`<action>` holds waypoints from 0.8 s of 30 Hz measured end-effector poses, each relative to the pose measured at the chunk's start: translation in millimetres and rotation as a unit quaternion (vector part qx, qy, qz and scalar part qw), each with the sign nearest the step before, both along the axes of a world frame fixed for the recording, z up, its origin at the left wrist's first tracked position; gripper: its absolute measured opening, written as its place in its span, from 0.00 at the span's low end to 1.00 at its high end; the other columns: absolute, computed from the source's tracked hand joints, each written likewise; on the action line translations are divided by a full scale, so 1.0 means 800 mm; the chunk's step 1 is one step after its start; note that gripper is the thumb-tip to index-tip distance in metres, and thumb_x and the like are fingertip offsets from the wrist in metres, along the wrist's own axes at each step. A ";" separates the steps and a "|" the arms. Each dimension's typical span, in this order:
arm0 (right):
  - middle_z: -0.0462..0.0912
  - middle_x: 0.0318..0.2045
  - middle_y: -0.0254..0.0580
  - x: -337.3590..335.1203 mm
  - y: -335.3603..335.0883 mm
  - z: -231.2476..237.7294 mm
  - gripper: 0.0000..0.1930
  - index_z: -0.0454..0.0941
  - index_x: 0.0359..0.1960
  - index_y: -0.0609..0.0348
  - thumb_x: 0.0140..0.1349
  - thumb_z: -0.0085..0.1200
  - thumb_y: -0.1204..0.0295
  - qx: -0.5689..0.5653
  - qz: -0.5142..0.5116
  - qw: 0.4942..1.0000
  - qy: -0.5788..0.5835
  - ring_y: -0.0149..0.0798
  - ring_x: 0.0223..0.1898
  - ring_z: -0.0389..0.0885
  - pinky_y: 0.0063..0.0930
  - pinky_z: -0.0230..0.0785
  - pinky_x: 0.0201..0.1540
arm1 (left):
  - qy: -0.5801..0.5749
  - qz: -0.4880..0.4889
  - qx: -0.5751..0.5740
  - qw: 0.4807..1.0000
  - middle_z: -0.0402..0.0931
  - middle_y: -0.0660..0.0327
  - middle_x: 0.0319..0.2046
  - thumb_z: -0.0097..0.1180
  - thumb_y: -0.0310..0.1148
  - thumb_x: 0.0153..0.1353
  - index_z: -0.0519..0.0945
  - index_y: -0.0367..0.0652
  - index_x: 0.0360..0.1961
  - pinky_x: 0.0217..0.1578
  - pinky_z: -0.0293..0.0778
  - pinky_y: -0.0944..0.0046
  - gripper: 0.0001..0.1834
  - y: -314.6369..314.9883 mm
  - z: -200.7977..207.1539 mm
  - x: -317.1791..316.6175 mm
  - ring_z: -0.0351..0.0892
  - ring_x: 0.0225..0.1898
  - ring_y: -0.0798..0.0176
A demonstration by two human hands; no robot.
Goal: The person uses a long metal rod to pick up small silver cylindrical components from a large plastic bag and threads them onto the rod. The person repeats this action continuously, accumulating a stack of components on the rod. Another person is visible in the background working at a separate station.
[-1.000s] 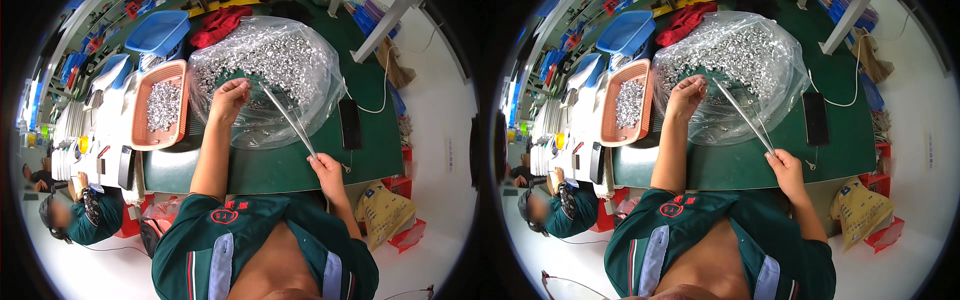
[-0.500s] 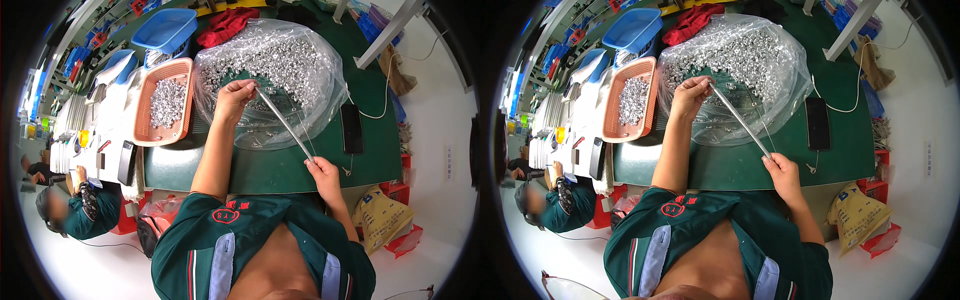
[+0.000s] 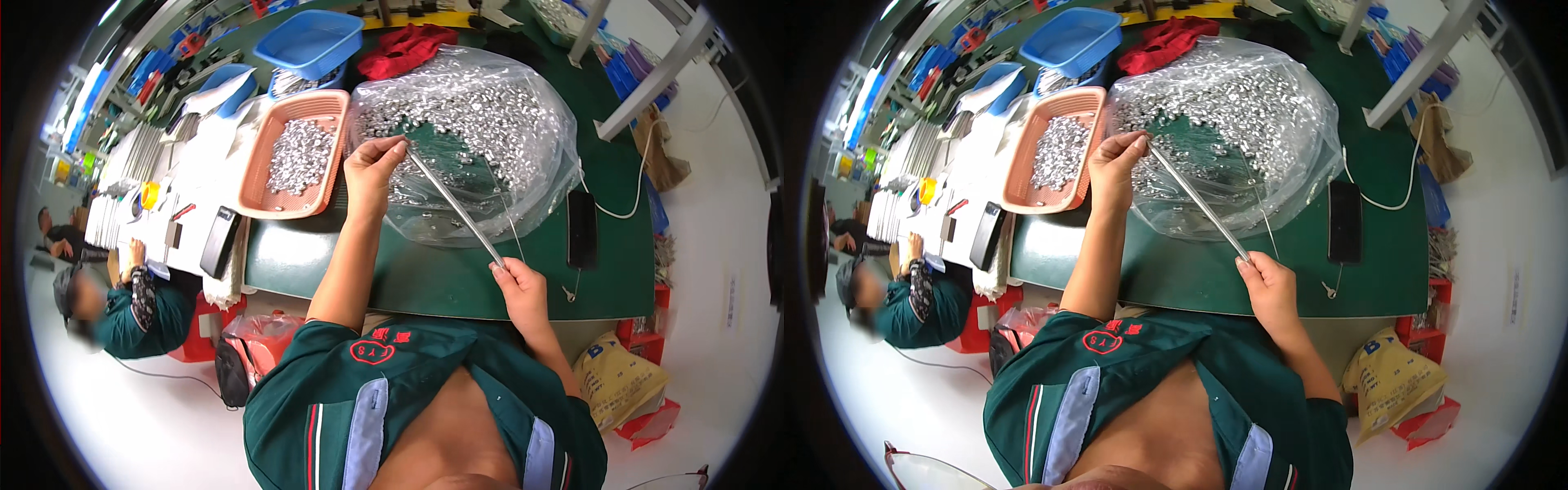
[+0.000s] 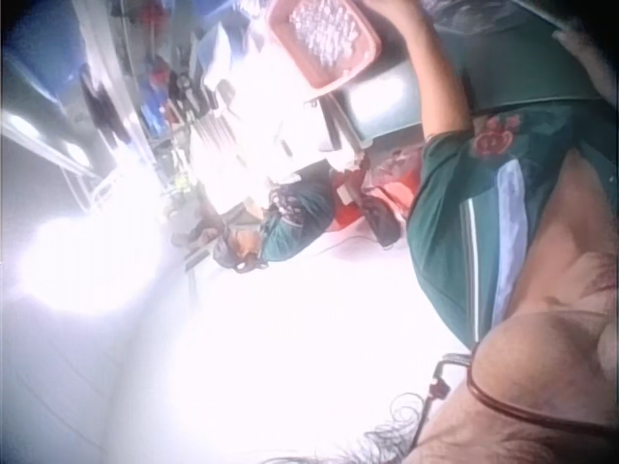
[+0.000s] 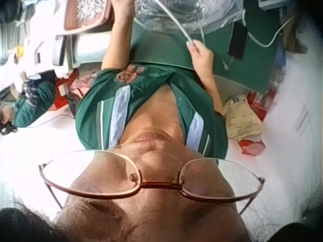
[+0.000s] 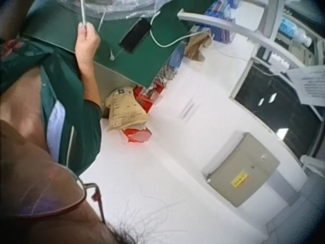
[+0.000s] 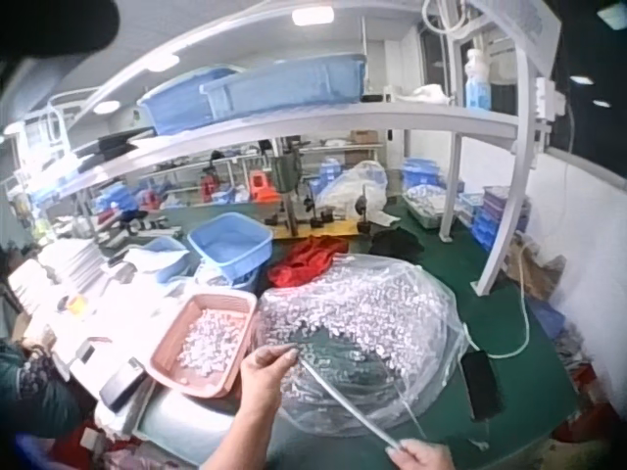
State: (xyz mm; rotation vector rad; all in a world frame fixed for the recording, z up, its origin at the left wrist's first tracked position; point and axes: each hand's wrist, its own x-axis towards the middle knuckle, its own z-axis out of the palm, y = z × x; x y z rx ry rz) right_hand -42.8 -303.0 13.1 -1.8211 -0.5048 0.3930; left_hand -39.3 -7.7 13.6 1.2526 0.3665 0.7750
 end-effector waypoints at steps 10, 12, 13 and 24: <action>0.69 0.21 0.23 0.005 0.071 0.007 0.09 0.79 0.41 0.65 0.66 0.52 0.71 0.059 0.146 0.970 0.187 0.17 0.22 0.62 0.15 0.54 0.23 | -0.043 -0.095 -0.092 0.990 0.78 0.51 0.48 0.58 0.33 0.61 0.69 0.35 0.58 0.46 0.71 0.64 0.25 0.028 0.025 -0.067 0.78 0.47 0.61; 0.69 0.21 0.23 0.009 0.093 0.016 0.11 0.77 0.46 0.63 0.66 0.51 0.71 0.062 0.165 0.966 0.187 0.18 0.21 0.62 0.15 0.54 0.22 | 0.007 -0.096 -0.068 0.993 0.77 0.51 0.49 0.53 0.39 0.65 0.70 0.34 0.56 0.45 0.71 0.64 0.24 0.020 0.025 -0.080 0.77 0.48 0.62; 0.69 0.20 0.24 0.007 0.109 0.024 0.13 0.75 0.50 0.62 0.66 0.51 0.72 0.065 0.165 0.969 0.171 0.18 0.21 0.62 0.15 0.54 0.22 | 0.019 -0.120 -0.066 0.990 0.78 0.53 0.47 0.50 0.44 0.67 0.71 0.34 0.55 0.45 0.70 0.65 0.25 0.013 0.019 -0.084 0.77 0.47 0.63; 0.68 0.24 0.32 -0.001 0.251 0.074 0.26 0.58 0.64 0.57 0.62 0.41 0.78 0.104 0.218 0.943 0.231 0.20 0.15 0.56 0.15 0.47 0.14 | -0.021 -0.112 -0.239 0.964 0.78 0.58 0.26 0.44 0.43 0.70 0.77 0.36 0.37 0.27 0.75 0.64 0.19 -0.001 0.000 -0.093 0.78 0.26 0.64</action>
